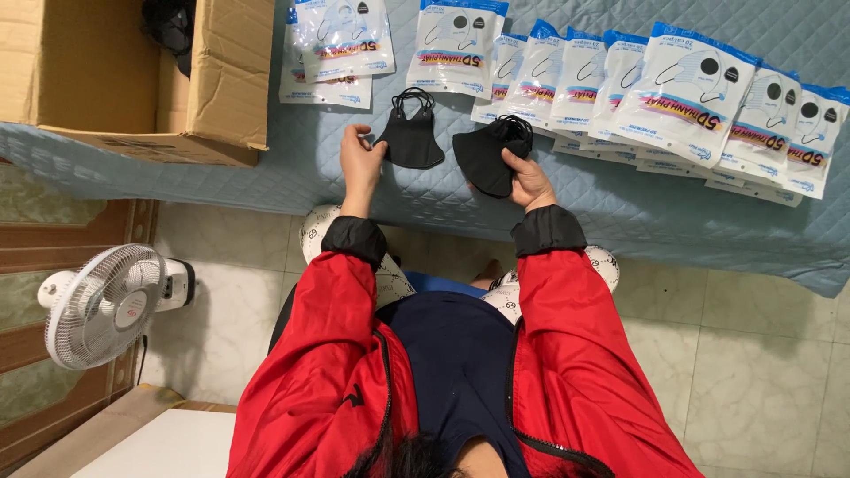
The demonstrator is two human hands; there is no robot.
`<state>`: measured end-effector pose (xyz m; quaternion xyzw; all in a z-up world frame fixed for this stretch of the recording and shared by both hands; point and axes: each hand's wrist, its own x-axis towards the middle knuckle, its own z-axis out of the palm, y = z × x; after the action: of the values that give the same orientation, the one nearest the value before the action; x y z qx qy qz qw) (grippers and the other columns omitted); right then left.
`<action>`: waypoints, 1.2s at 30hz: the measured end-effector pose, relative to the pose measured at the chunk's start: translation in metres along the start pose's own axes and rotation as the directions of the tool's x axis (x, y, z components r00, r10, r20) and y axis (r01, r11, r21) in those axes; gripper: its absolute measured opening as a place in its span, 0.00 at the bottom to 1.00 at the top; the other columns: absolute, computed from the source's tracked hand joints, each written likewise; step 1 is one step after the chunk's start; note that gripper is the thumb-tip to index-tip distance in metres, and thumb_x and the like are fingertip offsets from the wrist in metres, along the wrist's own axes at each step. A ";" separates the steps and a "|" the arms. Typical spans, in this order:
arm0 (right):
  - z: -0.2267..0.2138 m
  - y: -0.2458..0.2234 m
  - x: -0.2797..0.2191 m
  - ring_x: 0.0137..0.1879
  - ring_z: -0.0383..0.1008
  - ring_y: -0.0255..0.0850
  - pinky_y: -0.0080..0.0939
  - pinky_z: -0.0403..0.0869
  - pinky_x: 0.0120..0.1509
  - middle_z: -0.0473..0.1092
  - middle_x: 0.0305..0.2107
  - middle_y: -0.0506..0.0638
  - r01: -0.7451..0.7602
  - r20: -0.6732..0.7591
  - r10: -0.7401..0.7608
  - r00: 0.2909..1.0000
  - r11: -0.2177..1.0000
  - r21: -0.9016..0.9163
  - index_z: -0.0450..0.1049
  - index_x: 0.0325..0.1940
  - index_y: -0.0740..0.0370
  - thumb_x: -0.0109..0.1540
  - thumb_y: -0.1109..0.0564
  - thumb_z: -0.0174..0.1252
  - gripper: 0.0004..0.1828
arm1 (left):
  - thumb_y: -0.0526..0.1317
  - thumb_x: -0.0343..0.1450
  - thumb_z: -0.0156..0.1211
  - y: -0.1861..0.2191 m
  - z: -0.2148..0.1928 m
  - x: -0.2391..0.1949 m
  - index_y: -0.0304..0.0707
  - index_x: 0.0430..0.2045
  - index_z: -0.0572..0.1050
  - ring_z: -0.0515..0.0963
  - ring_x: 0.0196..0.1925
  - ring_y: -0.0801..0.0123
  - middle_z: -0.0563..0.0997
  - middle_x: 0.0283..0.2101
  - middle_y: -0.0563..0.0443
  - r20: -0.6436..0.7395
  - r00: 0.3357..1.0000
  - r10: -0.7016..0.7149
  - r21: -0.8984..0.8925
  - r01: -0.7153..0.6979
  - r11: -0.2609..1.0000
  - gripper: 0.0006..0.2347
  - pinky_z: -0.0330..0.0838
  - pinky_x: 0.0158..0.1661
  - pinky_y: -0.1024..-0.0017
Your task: The person takes black face masks from a cardboard box, separates them, and places them into individual plastic packaging bags. They then arrange the packaged masks on a blue bedspread next to other already packaged items.
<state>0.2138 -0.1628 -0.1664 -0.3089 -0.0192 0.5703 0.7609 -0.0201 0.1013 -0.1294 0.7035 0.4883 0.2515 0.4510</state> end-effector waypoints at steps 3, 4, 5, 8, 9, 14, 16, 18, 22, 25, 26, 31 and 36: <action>-0.033 0.004 0.014 0.72 0.66 0.59 0.65 0.62 0.78 0.61 0.69 0.62 -0.027 0.026 0.027 0.999 0.999 -0.025 0.57 0.77 0.55 0.69 0.59 0.58 0.32 | 0.32 0.68 0.69 0.047 0.003 -0.033 0.40 0.46 0.72 0.75 0.38 0.54 0.68 0.33 0.49 -0.142 0.957 0.252 0.067 -0.245 0.967 0.15 0.70 0.47 0.58; -0.030 0.003 0.014 0.72 0.66 0.59 0.65 0.62 0.78 0.61 0.69 0.62 -0.026 0.025 0.026 0.999 0.999 -0.024 0.57 0.77 0.55 0.69 0.59 0.58 0.32 | 0.32 0.68 0.69 0.044 0.013 -0.032 0.40 0.46 0.72 0.75 0.38 0.54 0.68 0.33 0.49 -0.140 0.957 0.253 0.067 -0.245 0.967 0.15 0.70 0.47 0.58; -0.027 0.003 0.012 0.72 0.66 0.60 0.65 0.62 0.78 0.61 0.69 0.63 -0.020 0.026 0.020 0.999 0.999 -0.026 0.57 0.77 0.56 0.69 0.59 0.58 0.33 | 0.36 0.68 0.70 0.041 0.022 -0.032 0.44 0.47 0.74 0.75 0.40 0.57 0.69 0.34 0.51 -0.074 0.917 0.392 0.058 -0.388 0.920 0.14 0.68 0.49 0.61; -0.022 0.004 0.008 0.72 0.65 0.60 0.65 0.62 0.78 0.61 0.69 0.63 -0.012 0.031 0.013 0.999 1.000 -0.026 0.57 0.78 0.57 0.69 0.59 0.59 0.33 | 0.42 0.70 0.71 0.054 0.041 -0.044 0.47 0.51 0.76 0.75 0.42 0.56 0.72 0.37 0.50 0.070 0.817 0.572 -0.001 -0.573 0.819 0.16 0.67 0.50 0.61; -0.020 0.004 0.007 0.72 0.65 0.59 0.65 0.62 0.78 0.61 0.69 0.63 -0.011 0.035 0.012 0.999 1.000 -0.024 0.57 0.78 0.57 0.69 0.59 0.58 0.33 | 0.44 0.70 0.71 0.063 0.046 -0.050 0.46 0.54 0.76 0.75 0.43 0.51 0.74 0.40 0.46 0.148 0.772 0.618 -0.046 -0.619 0.784 0.19 0.68 0.49 0.58; -0.050 0.008 0.021 0.72 0.66 0.60 0.66 0.63 0.77 0.61 0.69 0.62 -0.019 0.035 0.021 0.999 0.999 -0.032 0.57 0.78 0.56 0.69 0.59 0.59 0.33 | 0.45 0.67 0.74 0.076 0.065 -0.067 0.45 0.60 0.72 0.74 0.46 0.56 0.74 0.45 0.47 0.345 0.712 0.611 0.099 -0.675 0.731 0.26 0.68 0.47 0.61; -0.051 0.009 0.021 0.71 0.67 0.61 0.66 0.64 0.76 0.62 0.68 0.62 -0.015 0.028 0.016 0.999 1.000 -0.026 0.58 0.77 0.57 0.69 0.59 0.59 0.33 | 0.47 0.66 0.75 0.074 0.070 -0.068 0.46 0.59 0.72 0.73 0.46 0.58 0.73 0.46 0.49 0.396 0.704 0.590 0.189 -0.691 0.697 0.27 0.68 0.46 0.62; -0.052 0.009 0.022 0.71 0.67 0.61 0.68 0.64 0.76 0.62 0.68 0.63 -0.026 0.033 0.027 0.999 0.999 -0.028 0.58 0.77 0.57 0.69 0.59 0.59 0.33 | 0.45 0.64 0.76 0.070 0.074 -0.066 0.44 0.56 0.73 0.71 0.43 0.60 0.71 0.42 0.51 0.399 0.724 0.562 0.219 -0.671 0.709 0.26 0.67 0.43 0.64; -0.050 0.009 0.022 0.71 0.66 0.62 0.69 0.64 0.76 0.63 0.67 0.63 -0.016 0.032 0.017 0.999 0.999 -0.031 0.58 0.77 0.57 0.69 0.58 0.58 0.32 | 0.44 0.63 0.77 0.073 0.074 -0.068 0.44 0.53 0.73 0.70 0.41 0.62 0.68 0.39 0.53 0.400 0.734 0.549 0.226 -0.659 0.717 0.25 0.67 0.42 0.65; -0.052 0.009 0.023 0.70 0.67 0.62 0.69 0.64 0.76 0.63 0.67 0.63 -0.015 0.032 0.016 0.999 1.000 -0.028 0.59 0.77 0.56 0.68 0.58 0.58 0.32 | 0.40 0.62 0.78 0.080 0.073 -0.071 0.46 0.48 0.72 0.71 0.43 0.61 0.68 0.40 0.53 0.384 0.771 0.507 0.176 -0.601 0.780 0.23 0.68 0.43 0.63; -0.055 0.010 0.024 0.70 0.67 0.62 0.69 0.65 0.76 0.63 0.67 0.64 -0.002 0.027 0.003 1.000 1.000 -0.024 0.60 0.76 0.56 0.68 0.59 0.58 0.31 | 0.37 0.63 0.76 0.084 0.071 -0.072 0.45 0.42 0.72 0.71 0.42 0.60 0.68 0.38 0.53 0.352 0.784 0.512 0.144 -0.586 0.798 0.18 0.69 0.43 0.62; -0.051 0.009 0.023 0.70 0.68 0.62 0.68 0.66 0.75 0.64 0.67 0.63 0.023 0.027 -0.022 0.999 0.999 -0.042 0.61 0.75 0.56 0.68 0.59 0.58 0.30 | 0.33 0.65 0.71 0.089 0.067 -0.072 0.48 0.30 0.73 0.73 0.37 0.64 0.69 0.33 0.57 0.263 0.806 0.531 0.094 -0.569 0.817 0.11 0.71 0.40 0.63; -0.028 0.005 0.014 0.68 0.69 0.61 0.65 0.67 0.74 0.65 0.66 0.63 0.009 0.018 -0.008 1.000 0.999 -0.035 0.62 0.74 0.58 0.67 0.62 0.58 0.30 | 0.33 0.70 0.68 0.091 0.055 -0.063 0.48 0.34 0.75 0.85 0.37 0.54 0.85 0.34 0.49 0.332 0.864 0.380 -0.073 -0.378 0.923 0.07 0.78 0.38 0.58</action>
<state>0.2250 -0.1622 -0.1962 -0.3168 -0.0373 0.5695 0.7576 0.0406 0.0114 -0.0698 0.8171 0.2547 0.2115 0.4720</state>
